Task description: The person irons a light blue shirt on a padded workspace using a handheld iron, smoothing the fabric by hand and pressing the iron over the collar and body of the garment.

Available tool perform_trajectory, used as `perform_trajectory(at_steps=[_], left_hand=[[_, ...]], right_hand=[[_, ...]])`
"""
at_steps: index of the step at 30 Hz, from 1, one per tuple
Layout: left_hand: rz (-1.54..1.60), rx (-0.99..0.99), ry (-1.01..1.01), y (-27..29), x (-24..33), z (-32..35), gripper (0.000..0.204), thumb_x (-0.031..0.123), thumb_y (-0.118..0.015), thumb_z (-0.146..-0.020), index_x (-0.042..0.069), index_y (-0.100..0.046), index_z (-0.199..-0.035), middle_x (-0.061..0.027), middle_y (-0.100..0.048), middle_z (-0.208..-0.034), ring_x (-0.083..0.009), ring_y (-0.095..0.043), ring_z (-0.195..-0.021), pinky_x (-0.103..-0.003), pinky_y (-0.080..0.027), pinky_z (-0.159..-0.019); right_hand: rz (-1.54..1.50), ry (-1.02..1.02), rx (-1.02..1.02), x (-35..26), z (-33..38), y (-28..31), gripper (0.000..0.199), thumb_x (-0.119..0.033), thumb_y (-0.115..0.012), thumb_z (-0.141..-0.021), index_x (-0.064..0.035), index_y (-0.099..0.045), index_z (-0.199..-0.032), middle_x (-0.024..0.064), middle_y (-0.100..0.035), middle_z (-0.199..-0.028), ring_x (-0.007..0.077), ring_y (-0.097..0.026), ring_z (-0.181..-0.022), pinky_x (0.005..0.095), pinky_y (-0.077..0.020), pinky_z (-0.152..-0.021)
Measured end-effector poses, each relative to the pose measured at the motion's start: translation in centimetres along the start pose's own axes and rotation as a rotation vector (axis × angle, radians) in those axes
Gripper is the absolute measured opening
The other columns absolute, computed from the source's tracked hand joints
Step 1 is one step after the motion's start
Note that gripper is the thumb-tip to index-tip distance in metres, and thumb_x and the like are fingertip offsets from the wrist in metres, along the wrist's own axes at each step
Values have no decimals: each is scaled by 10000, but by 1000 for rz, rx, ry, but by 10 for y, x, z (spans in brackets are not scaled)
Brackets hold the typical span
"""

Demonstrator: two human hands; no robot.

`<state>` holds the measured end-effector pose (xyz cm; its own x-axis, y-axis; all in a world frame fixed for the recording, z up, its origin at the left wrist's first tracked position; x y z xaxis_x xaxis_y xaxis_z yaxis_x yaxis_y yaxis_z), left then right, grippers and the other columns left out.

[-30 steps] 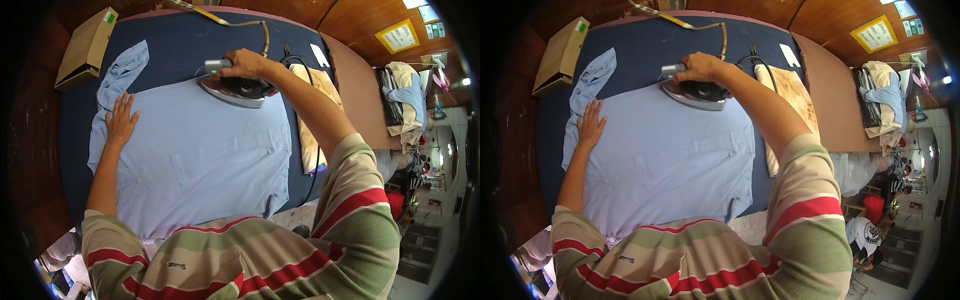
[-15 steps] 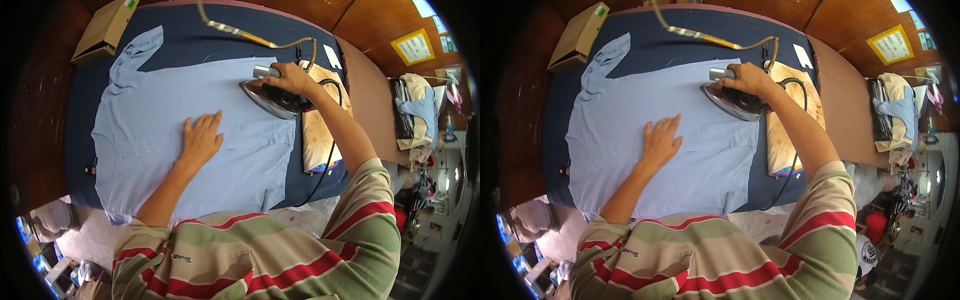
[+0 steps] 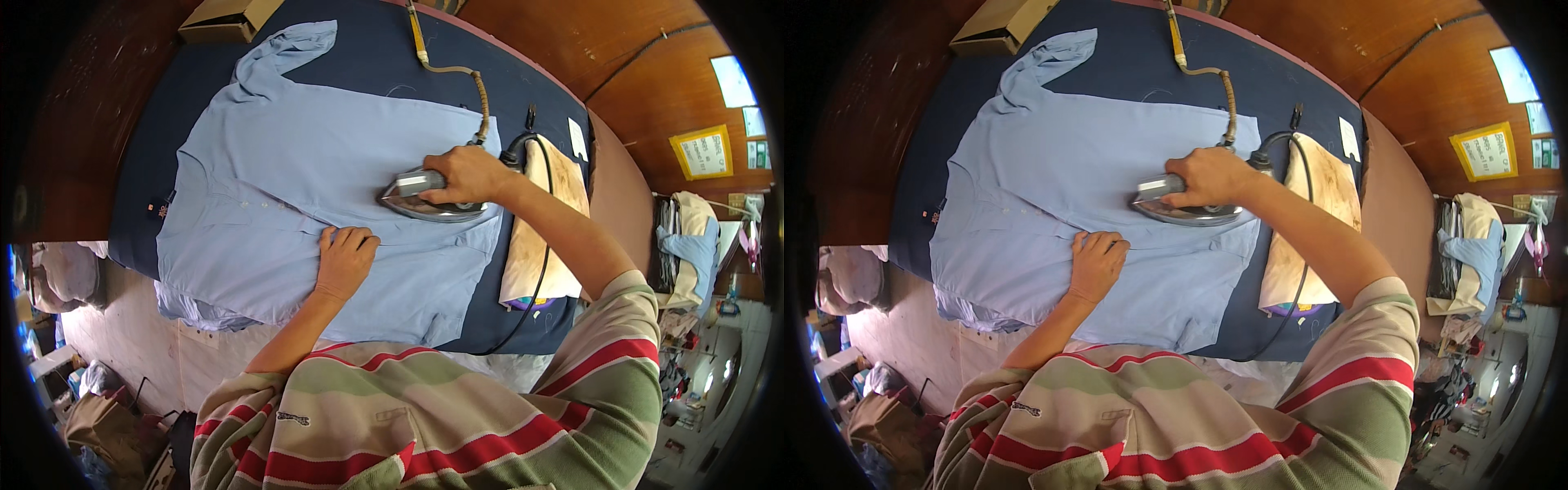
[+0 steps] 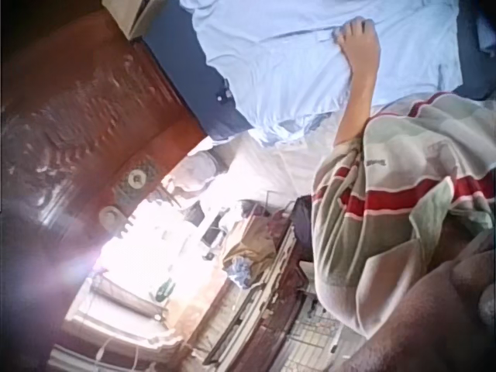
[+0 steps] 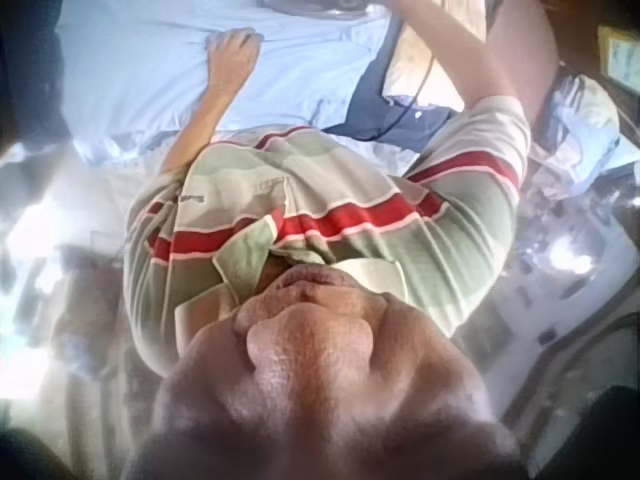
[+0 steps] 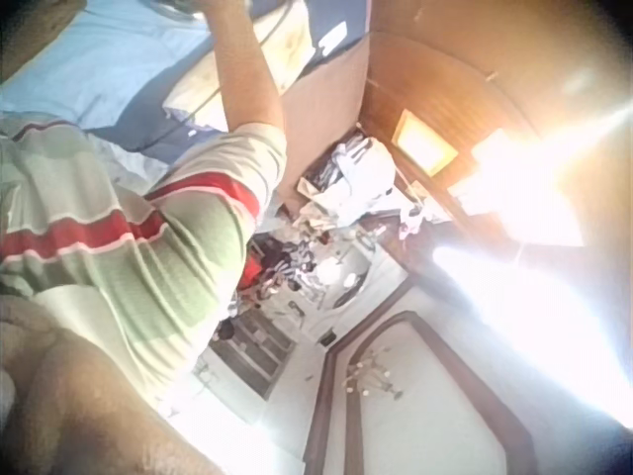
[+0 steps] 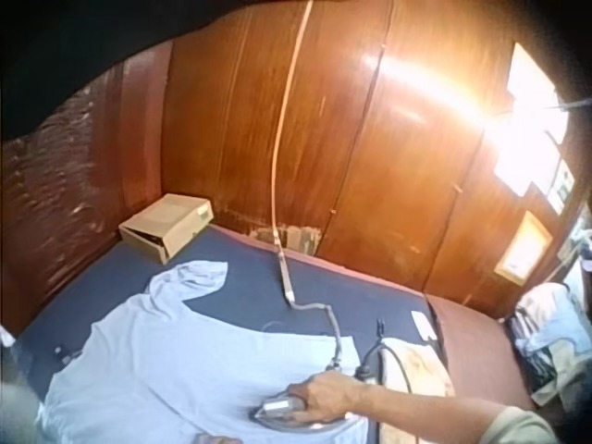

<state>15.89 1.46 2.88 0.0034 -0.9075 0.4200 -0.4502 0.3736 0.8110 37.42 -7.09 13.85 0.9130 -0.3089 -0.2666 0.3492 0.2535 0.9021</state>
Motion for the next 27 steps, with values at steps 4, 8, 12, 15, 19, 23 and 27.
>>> perform_trajectory(at_steps=[4, 8, 12, 15, 19, 23, 27], left_hand=[[-27, 49, -4, 1, -2, 3, 94, 140, -607, -740, 161, -595, -832, 41, -566, -873, -145, -537, -858, -386, -324, -866], [-9, 26, -12, -2, -2, 0, 102, 146, -611, -738, 161, -599, -838, 44, -568, -876, -147, -538, -857, -373, -341, -845], [-5, 15, 8, -1, -5, 0, 104, 153, -610, -740, 160, -601, -844, 44, -572, -882, -152, -540, -854, -370, -354, -819], [4, 5, 20, 0, -6, -1, 100, 157, -608, -746, 159, -602, -846, 43, -573, -887, -155, -539, -854, -371, -356, -801], [23, 22, 24, -3, -7, 1, 97, 159, -608, -753, 159, -602, -850, 39, -568, -886, -156, -535, -856, -365, -356, -784], [19, 4, 26, -4, -7, 2, 103, 161, -604, -750, 165, -602, -853, 42, -561, -888, -151, -529, -861, -375, -354, -799], [31, 1, 34, -3, -8, 4, 116, 167, -591, -750, 176, -605, -865, 53, -552, -893, -143, -521, -871, -402, -353, -839]], right_hand=[[14, 53, 24, -57, -50, 7, 524, -550, -558, -768, -45, -620, -894, 174, -627, -661, 359, -625, -634, 428, -505, -615], [-61, 57, 105, -87, -112, 9, 562, -564, -527, -783, -30, -629, -923, 191, -640, -721, 369, -631, -701, 434, -507, -671], [-76, 78, 87, -92, -134, 17, 571, -564, -517, -793, -18, -626, -918, 193, -646, -745, 375, -631, -719, 429, -505, -678], [-45, 47, 28, -71, -103, 15, 566, -564, -519, -786, -15, -615, -886, 207, -628, -692, 377, -626, -678, 445, -497, -643], [-34, -108, 25, -25, -32, 2, 537, -545, -553, -765, -20, -603, -864, 210, -607, -647, 372, -621, -651, 452, -486, -618], [-84, -250, 131, -4, -8, 1, 522, -541, -562, -771, -39, -620, -902, 194, -625, -678, 366, -632, -687, 447, -496, -628], [-112, -216, 221, -22, -51, 11, 510, -494, -580, -779, -1, -629, -904, 221, -632, -724, 376, -630, -705, 425, -495, -656]])
Point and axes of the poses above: each hand's wrist, its own z-axis away from the middle knuckle, its own y-axis out of the back of the hand, x = y × z, the point moved 3 cm from there along -z, towards the middle knuckle
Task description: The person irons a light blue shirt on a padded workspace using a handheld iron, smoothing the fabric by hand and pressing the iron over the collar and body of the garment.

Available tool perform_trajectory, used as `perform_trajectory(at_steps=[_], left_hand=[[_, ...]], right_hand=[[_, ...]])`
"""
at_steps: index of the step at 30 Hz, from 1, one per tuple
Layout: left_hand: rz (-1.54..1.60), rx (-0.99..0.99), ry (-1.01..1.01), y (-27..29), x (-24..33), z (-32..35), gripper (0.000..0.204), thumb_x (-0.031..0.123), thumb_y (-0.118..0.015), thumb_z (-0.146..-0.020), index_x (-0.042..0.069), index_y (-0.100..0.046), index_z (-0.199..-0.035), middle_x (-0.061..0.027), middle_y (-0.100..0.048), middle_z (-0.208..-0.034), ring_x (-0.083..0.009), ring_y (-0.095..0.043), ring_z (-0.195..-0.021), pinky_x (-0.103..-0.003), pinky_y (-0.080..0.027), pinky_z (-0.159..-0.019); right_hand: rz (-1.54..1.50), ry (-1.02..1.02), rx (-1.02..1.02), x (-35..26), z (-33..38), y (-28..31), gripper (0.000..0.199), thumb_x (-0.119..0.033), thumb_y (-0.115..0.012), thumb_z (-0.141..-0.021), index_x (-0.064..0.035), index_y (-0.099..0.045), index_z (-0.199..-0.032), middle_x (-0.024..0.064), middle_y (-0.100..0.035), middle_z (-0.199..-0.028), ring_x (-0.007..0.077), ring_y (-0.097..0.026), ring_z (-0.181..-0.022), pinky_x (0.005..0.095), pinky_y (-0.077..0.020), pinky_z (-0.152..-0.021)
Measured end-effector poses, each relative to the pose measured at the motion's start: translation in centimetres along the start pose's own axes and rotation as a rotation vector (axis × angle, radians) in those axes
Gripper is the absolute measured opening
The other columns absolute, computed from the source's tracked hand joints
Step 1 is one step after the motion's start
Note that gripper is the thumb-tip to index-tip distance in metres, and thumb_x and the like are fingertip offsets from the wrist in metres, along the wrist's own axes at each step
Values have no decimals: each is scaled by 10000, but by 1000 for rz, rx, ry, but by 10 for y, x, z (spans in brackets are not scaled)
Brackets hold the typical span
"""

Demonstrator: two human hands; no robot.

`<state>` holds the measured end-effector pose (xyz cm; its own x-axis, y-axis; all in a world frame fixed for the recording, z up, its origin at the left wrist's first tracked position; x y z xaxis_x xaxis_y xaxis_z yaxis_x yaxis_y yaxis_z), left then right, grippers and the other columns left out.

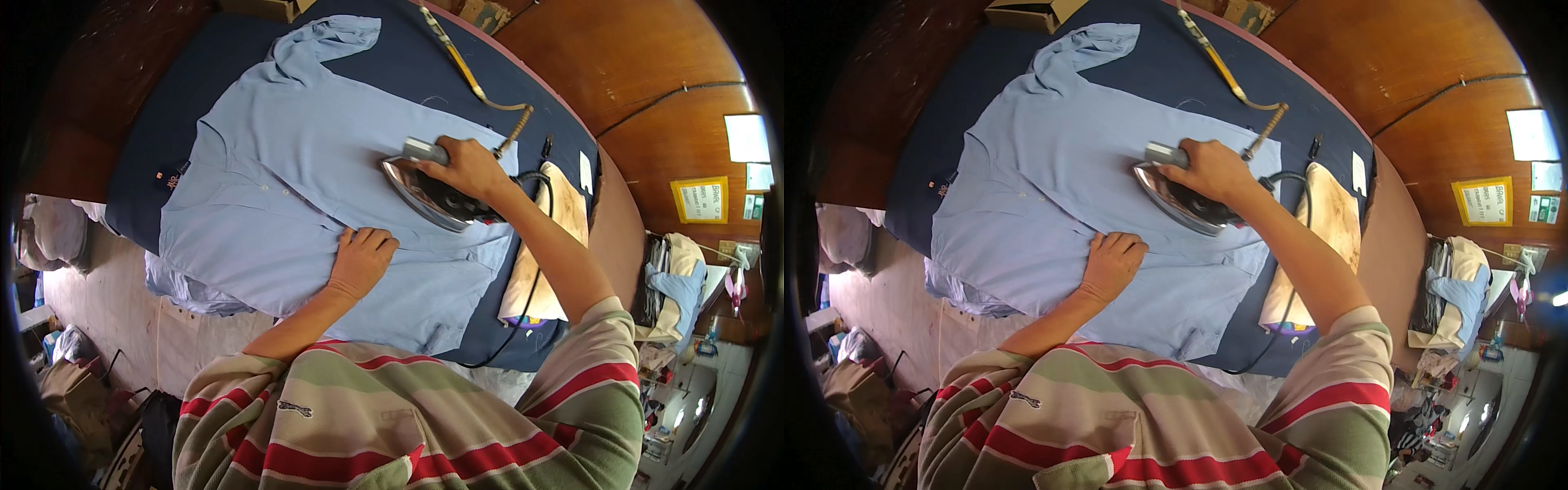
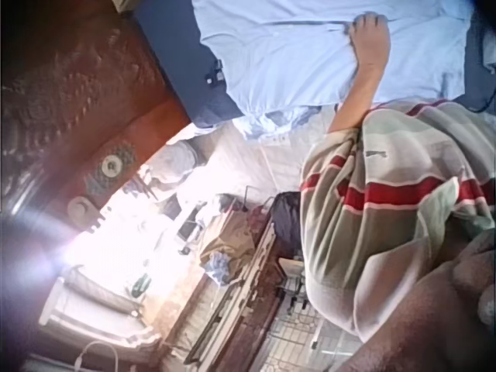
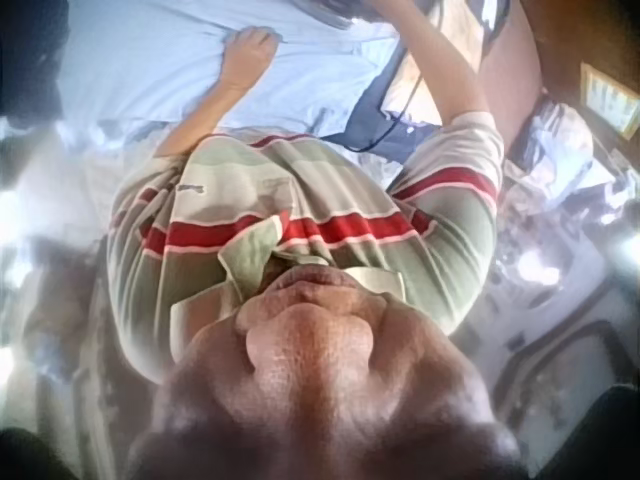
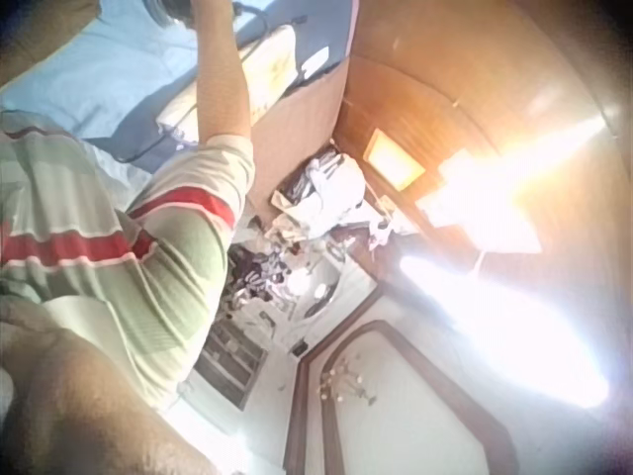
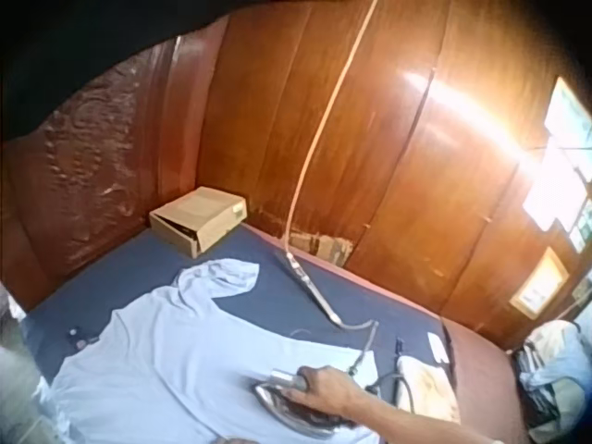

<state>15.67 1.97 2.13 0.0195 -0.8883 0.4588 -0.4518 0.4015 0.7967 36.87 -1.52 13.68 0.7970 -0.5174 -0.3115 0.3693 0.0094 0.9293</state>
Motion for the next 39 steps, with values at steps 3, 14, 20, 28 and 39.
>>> perform_trajectory(at_steps=[3, 14, 20, 28, 39], left_hand=[[26, 14, -9, 3, -1, -1, 120, 164, -608, -748, 169, -600, -868, 47, -561, -900, -152, -528, -864, -398, -349, -814], [-117, 514, 300, 91, -119, -3, 249, 155, -615, -717, 119, -550, -955, -49, -597, -915, -256, -547, -850, -422, -342, -803], [-420, 405, 678, 109, -223, -1, 213, 212, -559, -813, 148, -585, -1015, -20, -609, -1006, -230, -543, -948, -403, -352, -822], [-459, 300, 729, 109, -225, -2, 222, 230, -572, -833, 189, -593, -1050, 25, -614, -1039, -215, -548, -991, -413, -375, -840], [-465, 262, 756, 104, -229, -3, 230, 245, -509, -881, 186, -578, -1093, 31, -606, -1099, -209, -533, -1040, -399, -356, -882]], right_hand=[[-35, 7, 38, -30, -48, 1, 533, -489, -578, -784, 27, -628, -910, 241, -630, -743, 376, -633, -719, 416, -492, -661], [19, 328, -152, -147, -93, -31, 536, -524, -570, -767, -22, -626, -946, 228, -640, -799, 393, -623, -771, 437, -498, -704], [40, 413, -139, -189, -145, -39, 548, -545, -544, -771, -32, -636, -941, 214, -646, -829, 371, -625, -806, 440, -491, -731], [75, 399, -332, -128, -70, -21, 506, -532, -558, -771, -65, -625, -954, 194, -645, -774, 359, -629, -758, 432, -493, -700], [-51, -76, -125, 96, 51, 31, 495, -482, -604, -758, -24, -620, -945, 217, -636, -746, 374, -629, -740, 420, -492, -687]])
Point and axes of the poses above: each hand's wrist, its own z-axis away from the middle knuckle, its own y-axis out of the back of the hand, x = y × z, the point moved 3 cm from there along -z, towards the middle knuckle
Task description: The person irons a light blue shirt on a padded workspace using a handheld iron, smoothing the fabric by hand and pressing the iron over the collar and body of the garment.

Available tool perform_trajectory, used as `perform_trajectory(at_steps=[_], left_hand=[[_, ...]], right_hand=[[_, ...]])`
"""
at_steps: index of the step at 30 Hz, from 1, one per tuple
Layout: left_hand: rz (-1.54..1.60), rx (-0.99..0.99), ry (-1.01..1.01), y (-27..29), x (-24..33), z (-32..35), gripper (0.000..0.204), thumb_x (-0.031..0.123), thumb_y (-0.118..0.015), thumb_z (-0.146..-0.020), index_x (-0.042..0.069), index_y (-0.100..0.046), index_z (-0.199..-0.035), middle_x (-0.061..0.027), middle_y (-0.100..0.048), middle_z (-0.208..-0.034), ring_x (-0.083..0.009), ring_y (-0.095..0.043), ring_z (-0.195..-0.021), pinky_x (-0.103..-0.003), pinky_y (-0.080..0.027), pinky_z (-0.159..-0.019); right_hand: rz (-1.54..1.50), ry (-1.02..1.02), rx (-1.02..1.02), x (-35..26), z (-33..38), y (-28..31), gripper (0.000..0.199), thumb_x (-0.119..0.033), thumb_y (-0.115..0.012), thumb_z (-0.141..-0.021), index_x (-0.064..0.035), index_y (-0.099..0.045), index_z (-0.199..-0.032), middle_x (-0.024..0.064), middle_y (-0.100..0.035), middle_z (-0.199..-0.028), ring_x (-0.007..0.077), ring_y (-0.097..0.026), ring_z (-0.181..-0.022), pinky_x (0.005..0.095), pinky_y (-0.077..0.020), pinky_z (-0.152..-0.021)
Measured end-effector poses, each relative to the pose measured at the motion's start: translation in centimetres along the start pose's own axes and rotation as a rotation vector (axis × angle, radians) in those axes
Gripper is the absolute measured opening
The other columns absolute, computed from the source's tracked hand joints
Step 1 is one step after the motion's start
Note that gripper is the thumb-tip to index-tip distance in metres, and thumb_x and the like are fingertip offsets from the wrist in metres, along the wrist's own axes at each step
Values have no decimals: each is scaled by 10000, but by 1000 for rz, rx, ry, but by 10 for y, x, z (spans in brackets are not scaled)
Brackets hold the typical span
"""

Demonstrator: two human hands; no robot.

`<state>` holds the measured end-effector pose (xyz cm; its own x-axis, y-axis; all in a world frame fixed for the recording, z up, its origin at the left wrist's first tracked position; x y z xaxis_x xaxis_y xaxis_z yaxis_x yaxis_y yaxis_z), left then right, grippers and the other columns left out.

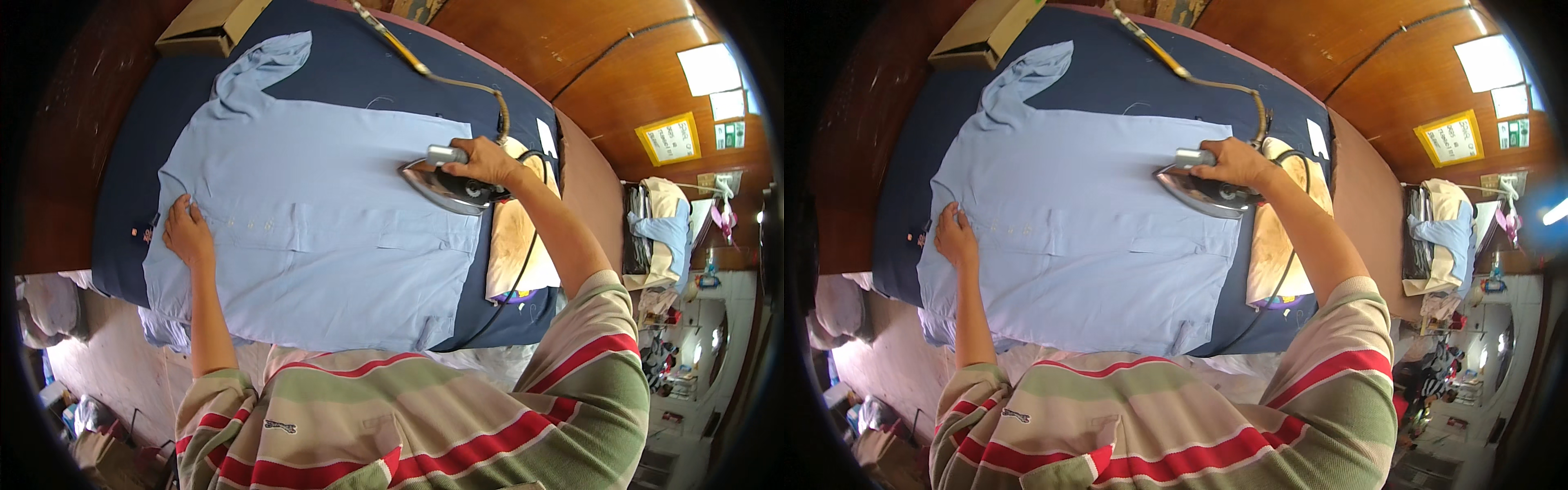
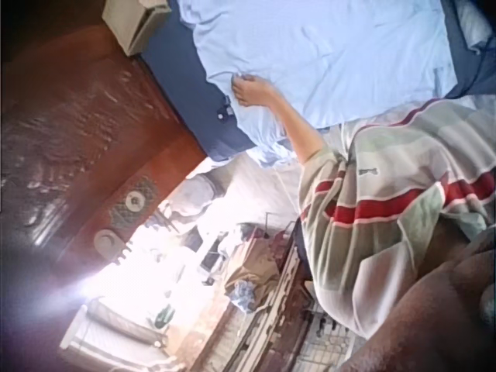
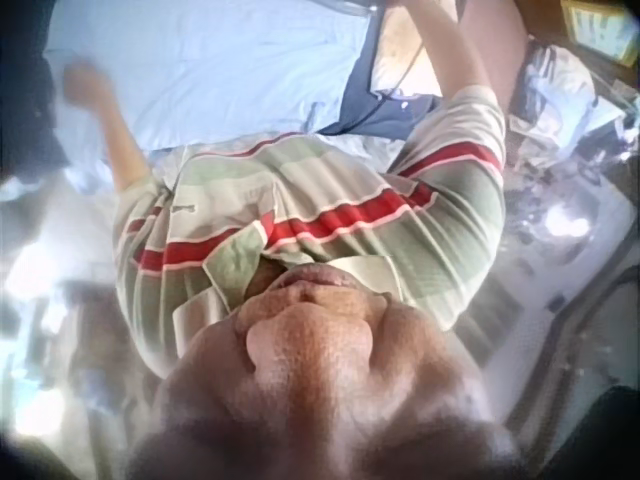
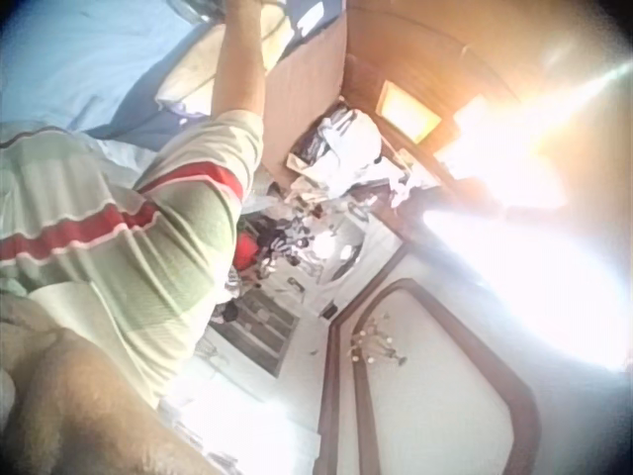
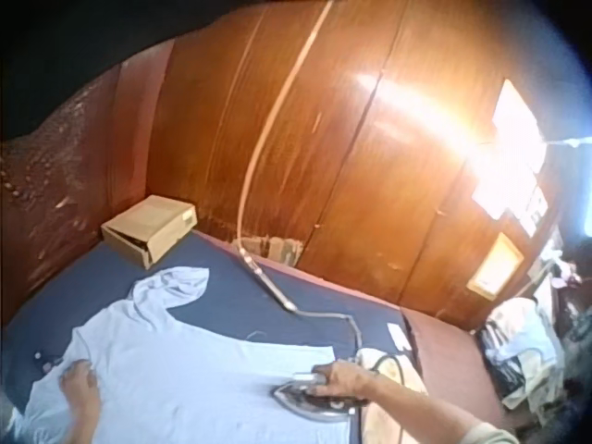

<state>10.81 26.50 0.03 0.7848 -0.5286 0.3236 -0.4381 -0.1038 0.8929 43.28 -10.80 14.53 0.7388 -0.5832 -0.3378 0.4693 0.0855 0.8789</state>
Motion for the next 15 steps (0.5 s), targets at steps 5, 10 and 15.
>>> perform_trajectory(at_steps=[5, 10, 15], left_hand=[[-13, 3, -6, 0, -5, -6, 225, 220, -504, -878, 174, -584, -1084, 24, -617, -1074, -213, -546, -1016, -397, -359, -879], [-27, 19, -25, 0, -7, -2, 228, 204, -509, -871, 170, -585, -1083, 15, -620, -1074, -216, -549, -1009, -391, -368, -863], [-49, 120, -46, 10, 4, 0, 246, 148, -518, -838, 153, -589, -1074, 7, -620, -1080, -219, -559, -1005, -387, -375, -851]], right_hand=[[18, -116, 142, 38, 9, 2, 571, -487, -604, -756, 13, -619, -1032, 249, -641, -837, 391, -631, -804, 403, -485, -759], [-75, -312, 377, 69, -23, 23, 580, -487, -594, -760, 29, -627, -1022, 258, -638, -856, 383, -630, -829, 397, -482, -769], [-59, -175, 291, 68, -46, 31, 533, -473, -591, -760, 16, -648, -963, 243, -640, -825, 363, -630, -803, 396, -478, -743]])
Point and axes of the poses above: each hand's wrist, its own z-axis away from the middle knuckle, its own y-axis out of the back of the hand, x = y × z, the point moved 3 cm from there along -z, towards the middle knuckle
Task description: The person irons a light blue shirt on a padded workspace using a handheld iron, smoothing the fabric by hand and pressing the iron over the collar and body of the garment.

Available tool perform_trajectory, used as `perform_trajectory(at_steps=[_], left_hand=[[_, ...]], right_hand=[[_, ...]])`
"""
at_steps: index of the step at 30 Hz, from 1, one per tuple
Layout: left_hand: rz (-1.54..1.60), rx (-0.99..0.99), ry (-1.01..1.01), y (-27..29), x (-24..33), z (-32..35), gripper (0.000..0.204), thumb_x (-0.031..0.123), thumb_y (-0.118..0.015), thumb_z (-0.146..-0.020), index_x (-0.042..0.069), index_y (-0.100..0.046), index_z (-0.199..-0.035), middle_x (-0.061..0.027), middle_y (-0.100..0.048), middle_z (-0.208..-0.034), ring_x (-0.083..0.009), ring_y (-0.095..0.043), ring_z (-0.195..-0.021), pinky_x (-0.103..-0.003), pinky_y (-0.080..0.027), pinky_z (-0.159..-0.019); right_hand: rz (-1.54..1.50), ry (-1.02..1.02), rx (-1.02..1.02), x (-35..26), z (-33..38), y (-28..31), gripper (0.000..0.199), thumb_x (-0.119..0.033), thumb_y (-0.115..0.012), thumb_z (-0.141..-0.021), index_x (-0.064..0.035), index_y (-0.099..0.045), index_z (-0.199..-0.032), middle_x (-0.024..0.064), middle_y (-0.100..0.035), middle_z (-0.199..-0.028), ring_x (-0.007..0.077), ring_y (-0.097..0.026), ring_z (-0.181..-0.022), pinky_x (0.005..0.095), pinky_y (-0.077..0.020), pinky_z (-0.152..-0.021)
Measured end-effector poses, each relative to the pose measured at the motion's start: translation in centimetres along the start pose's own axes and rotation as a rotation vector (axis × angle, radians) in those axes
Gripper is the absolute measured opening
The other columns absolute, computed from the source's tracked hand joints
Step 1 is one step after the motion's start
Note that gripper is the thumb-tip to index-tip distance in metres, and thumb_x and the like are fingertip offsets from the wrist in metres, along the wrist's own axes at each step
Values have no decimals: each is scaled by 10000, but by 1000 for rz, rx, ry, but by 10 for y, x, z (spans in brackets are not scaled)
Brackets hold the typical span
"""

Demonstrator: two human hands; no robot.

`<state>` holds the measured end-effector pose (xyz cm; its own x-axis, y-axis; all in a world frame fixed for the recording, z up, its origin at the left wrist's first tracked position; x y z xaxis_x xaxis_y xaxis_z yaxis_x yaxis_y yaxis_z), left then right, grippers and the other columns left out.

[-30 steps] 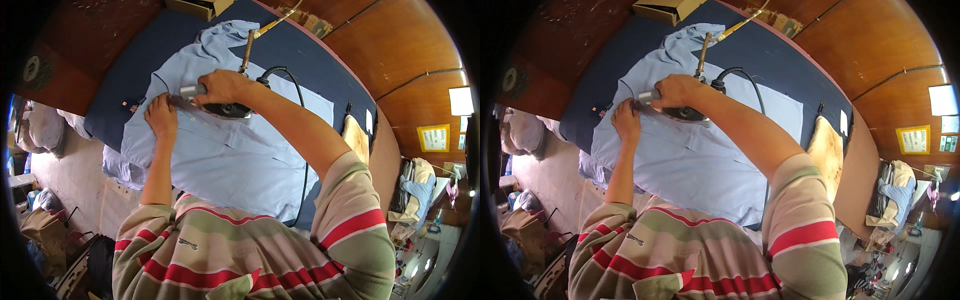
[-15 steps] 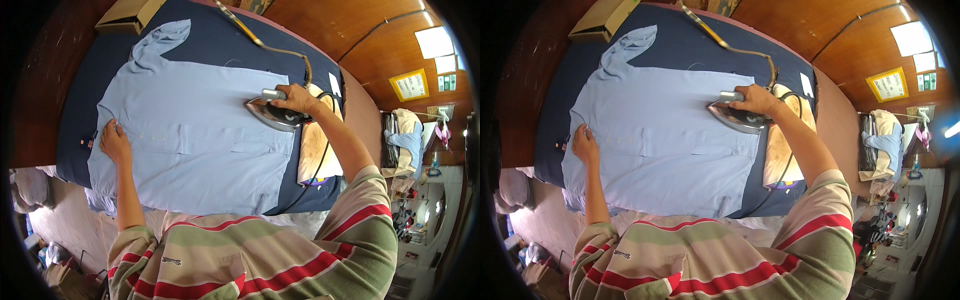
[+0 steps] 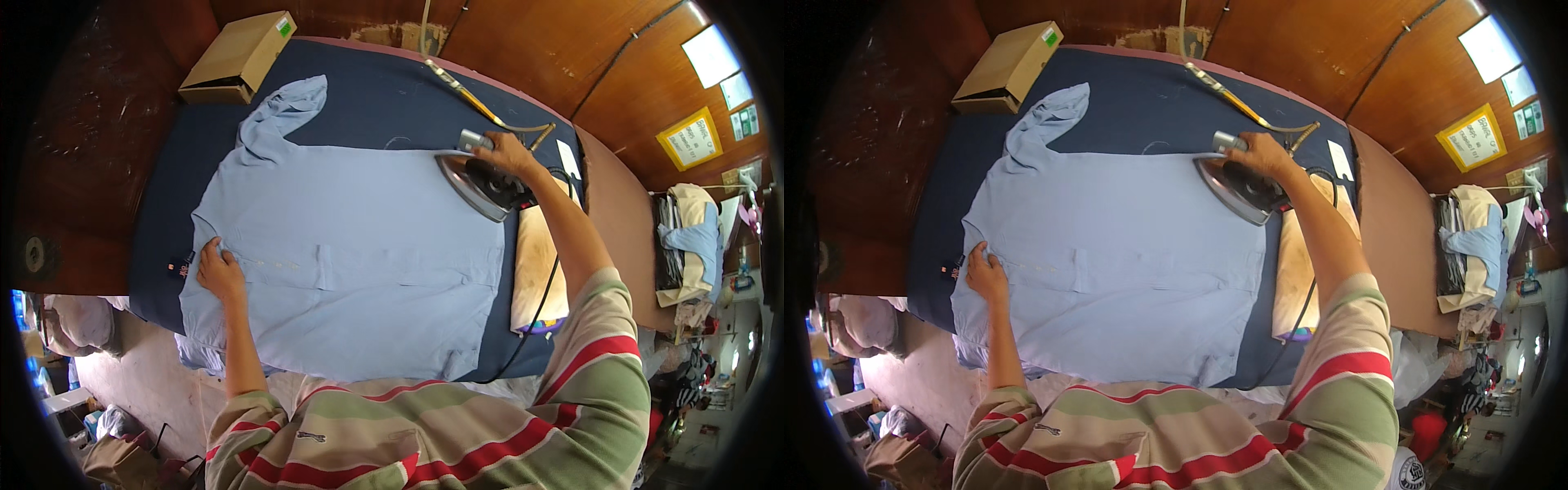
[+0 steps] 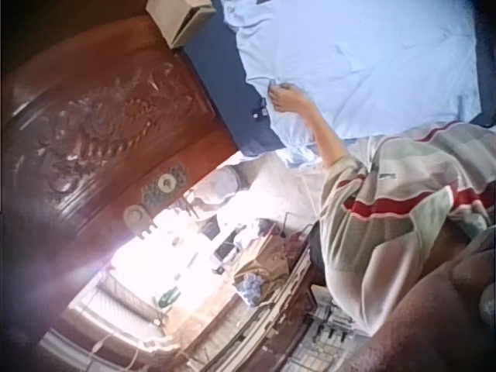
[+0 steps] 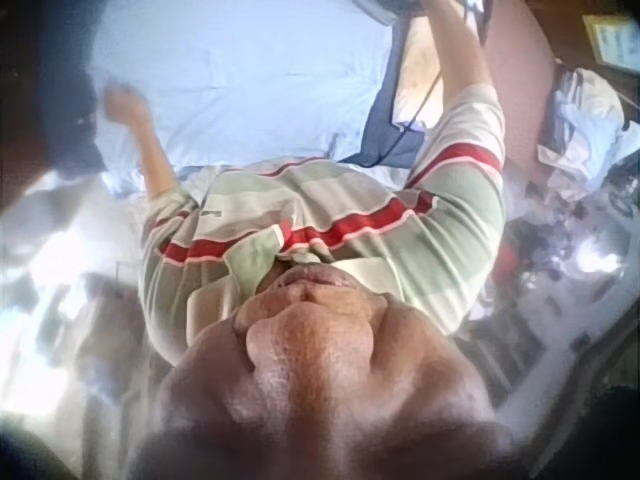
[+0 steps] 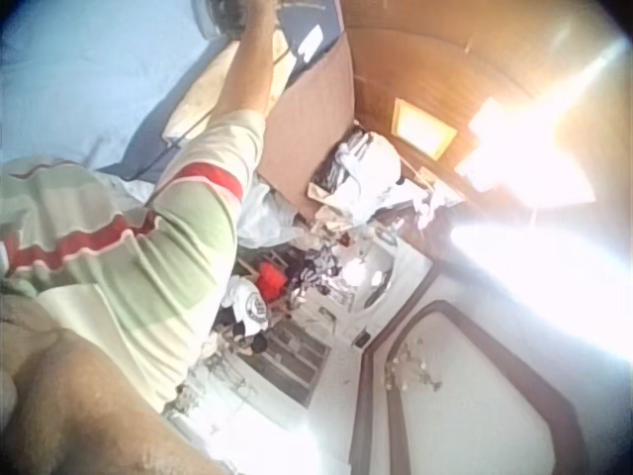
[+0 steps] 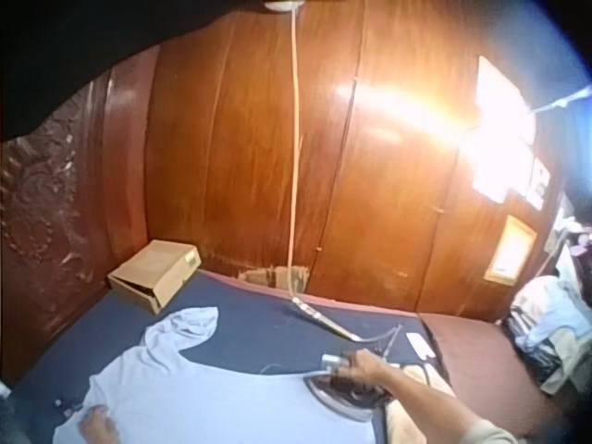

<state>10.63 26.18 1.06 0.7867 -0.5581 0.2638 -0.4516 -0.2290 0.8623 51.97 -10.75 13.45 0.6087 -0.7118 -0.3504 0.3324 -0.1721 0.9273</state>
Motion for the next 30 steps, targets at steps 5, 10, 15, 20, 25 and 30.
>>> perform_trajectory(at_steps=[5, 10, 15, 20, 25, 30], left_hand=[[262, 14, -386, 2, 78, -29, 264, 63, -533, -805, 96, -599, -1059, -45, -619, -1090, -211, -574, -1006, -372, -380, -859], [147, -247, -793, -56, 165, -71, 384, 226, -471, -894, 144, -499, -1268, -33, -481, -1332, -206, -403, -1255, -510, -274, -995], [-29, -521, -681, -84, 165, -90, 510, 278, -419, -914, 226, -306, -1409, 22, -264, -1481, -185, -216, -1368, -579, -179, -1032], [-45, -526, -684, -91, 161, -89, 505, 287, -404, -923, 236, -297, -1413, 28, -265, -1479, -183, -214, -1368, -581, -184, -1027], [-59, -514, -686, -86, 162, -90, 504, 306, -391, -928, 240, -289, -1417, 34, -259, -1480, -184, -211, -1369, -577, -177, -1035], [-140, -451, -717, -77, 159, -101, 528, 327, -440, -917, 237, -289, -1415, -3, -272, -1472, -195, -237, -1357, -583, -216, -1019]], right_hand=[[-28, 82, -14, -44, -21, -7, 525, -478, -600, -738, 10, -656, -922, 229, -641, -793, 360, -628, -772, 396, -483, -719], [35, 250, -60, -103, -57, -32, 539, -488, -608, -720, 9, -656, -923, 225, -647, -812, 364, -631, -792, 405, -488, -728], [20, 244, -45, -117, -75, -28, 510, -407, -660, -719, -17, -611, -1044, 223, -647, -864, 360, -628, -816, 392, -483, -753], [116, 168, -218, -107, -31, -14, 495, -230, -660, -682, -24, -539, -1116, 223, -641, -926, 370, -618, -873, 417, -478, -790], [40, -15, 78, -44, 57, 35, 553, -222, -682, -698, 25, -490, -1153, 267, -619, -959, 386, -620, -890, 401, -481, -785], [199, -297, 206, 42, 136, 63, 522, -285, -700, -718, 4, -509, -1108, 259, -615, -943, 378, -609, -903, 411, -457, -776]])
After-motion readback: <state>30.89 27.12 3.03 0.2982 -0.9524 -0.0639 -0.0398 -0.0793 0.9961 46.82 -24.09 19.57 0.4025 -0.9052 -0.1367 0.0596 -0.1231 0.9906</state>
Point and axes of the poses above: each hand's wrist, its own z-axis away from the middle knuckle, its own y-axis out of the back of the hand, x = y × z, the point moved 3 cm from there along -z, towards the middle knuckle
